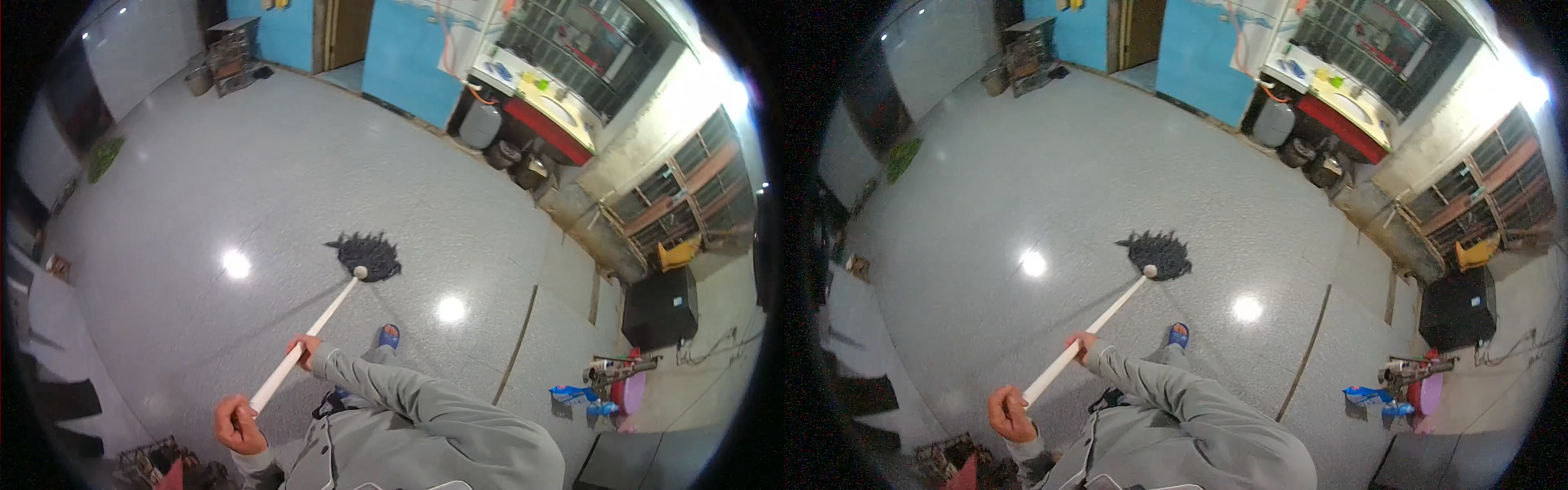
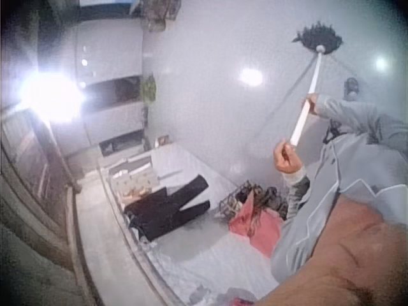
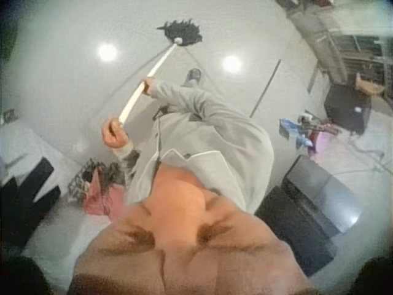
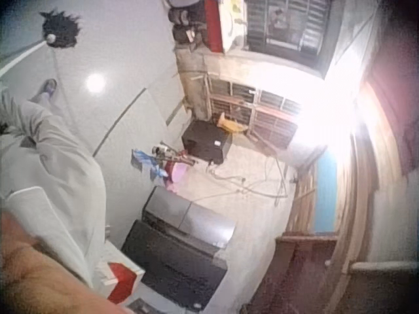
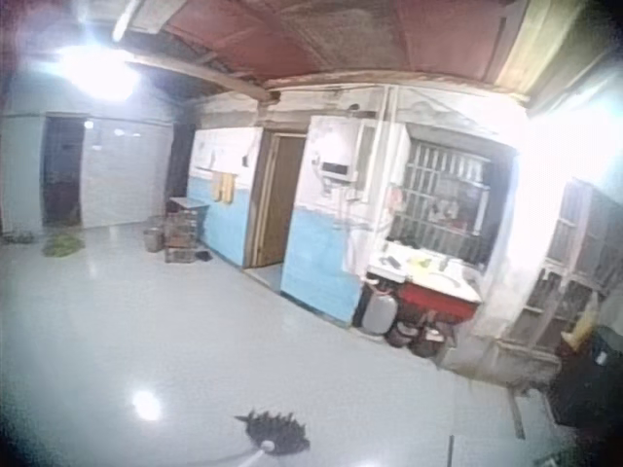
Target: Mopping a large tiled floor area with a string mop.
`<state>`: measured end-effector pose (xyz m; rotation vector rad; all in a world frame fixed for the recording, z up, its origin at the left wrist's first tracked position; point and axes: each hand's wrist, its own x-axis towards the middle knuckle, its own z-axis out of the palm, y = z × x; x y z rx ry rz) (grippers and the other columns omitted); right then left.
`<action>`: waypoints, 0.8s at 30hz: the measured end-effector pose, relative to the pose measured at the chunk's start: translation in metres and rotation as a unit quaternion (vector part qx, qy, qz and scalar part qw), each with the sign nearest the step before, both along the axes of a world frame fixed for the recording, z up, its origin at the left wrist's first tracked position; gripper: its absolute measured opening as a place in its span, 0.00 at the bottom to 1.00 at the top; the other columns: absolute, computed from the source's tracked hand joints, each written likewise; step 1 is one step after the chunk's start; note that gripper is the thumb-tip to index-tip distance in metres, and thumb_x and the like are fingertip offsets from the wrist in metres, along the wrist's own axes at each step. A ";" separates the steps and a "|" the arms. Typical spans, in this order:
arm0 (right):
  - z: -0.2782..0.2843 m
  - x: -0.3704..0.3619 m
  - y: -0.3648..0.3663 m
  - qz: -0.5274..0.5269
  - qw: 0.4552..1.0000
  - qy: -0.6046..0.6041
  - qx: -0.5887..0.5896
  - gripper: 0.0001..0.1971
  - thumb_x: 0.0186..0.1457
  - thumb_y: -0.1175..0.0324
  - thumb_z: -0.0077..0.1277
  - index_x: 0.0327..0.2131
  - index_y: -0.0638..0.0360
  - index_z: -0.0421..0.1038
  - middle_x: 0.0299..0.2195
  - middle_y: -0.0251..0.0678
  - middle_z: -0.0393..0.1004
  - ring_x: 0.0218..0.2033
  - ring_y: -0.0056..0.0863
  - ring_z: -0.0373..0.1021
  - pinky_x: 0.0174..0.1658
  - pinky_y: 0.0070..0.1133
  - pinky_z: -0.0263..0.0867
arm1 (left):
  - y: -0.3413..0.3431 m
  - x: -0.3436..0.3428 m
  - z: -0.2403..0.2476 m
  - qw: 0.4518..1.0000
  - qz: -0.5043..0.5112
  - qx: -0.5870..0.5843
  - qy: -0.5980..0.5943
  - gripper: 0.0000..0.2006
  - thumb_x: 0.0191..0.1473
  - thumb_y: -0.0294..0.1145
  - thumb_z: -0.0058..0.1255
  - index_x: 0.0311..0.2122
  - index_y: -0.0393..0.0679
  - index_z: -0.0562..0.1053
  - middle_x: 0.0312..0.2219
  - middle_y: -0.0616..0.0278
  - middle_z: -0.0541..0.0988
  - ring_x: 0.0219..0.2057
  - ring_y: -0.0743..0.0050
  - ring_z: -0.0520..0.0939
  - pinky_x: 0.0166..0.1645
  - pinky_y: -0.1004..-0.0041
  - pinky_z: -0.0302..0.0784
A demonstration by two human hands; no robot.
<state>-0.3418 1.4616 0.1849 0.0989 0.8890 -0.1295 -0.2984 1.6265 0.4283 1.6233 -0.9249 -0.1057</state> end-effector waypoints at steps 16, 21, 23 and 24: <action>-0.071 -0.207 -0.317 -0.302 0.923 0.200 -0.126 0.07 0.48 0.70 0.40 0.20 0.60 0.62 0.15 0.35 0.64 0.16 0.24 0.62 0.19 0.21 0.62 | -0.310 -0.104 -0.090 0.924 -0.365 0.069 -0.086 0.07 0.42 0.20 0.44 0.28 0.40 0.73 0.28 0.55 0.76 0.31 0.59 0.77 0.37 0.70 0.72; -0.048 -0.306 -0.379 -0.383 0.874 0.287 -0.084 0.05 0.49 0.72 0.40 0.23 0.62 0.61 0.16 0.36 0.63 0.17 0.25 0.63 0.21 0.21 0.66 | -0.391 -0.151 -0.114 0.885 -0.451 0.113 0.007 0.07 0.46 0.22 0.44 0.32 0.39 0.73 0.33 0.54 0.75 0.34 0.65 0.77 0.39 0.73 0.71; -0.038 -0.331 -0.387 -0.399 0.862 0.306 -0.066 0.04 0.49 0.73 0.40 0.25 0.63 0.60 0.16 0.36 0.63 0.17 0.25 0.64 0.22 0.22 0.67 | -0.407 -0.158 -0.117 0.865 -0.458 0.162 0.127 0.08 0.46 0.23 0.44 0.33 0.38 0.73 0.35 0.56 0.75 0.36 0.69 0.76 0.40 0.75 0.71; -0.032 -0.338 -0.387 -0.405 0.859 0.308 -0.059 0.04 0.49 0.74 0.40 0.25 0.63 0.60 0.16 0.37 0.63 0.17 0.25 0.64 0.22 0.22 0.67 | -0.412 -0.158 -0.118 0.863 -0.461 0.165 0.128 0.08 0.46 0.23 0.44 0.33 0.38 0.73 0.35 0.56 0.75 0.36 0.69 0.76 0.40 0.75 0.71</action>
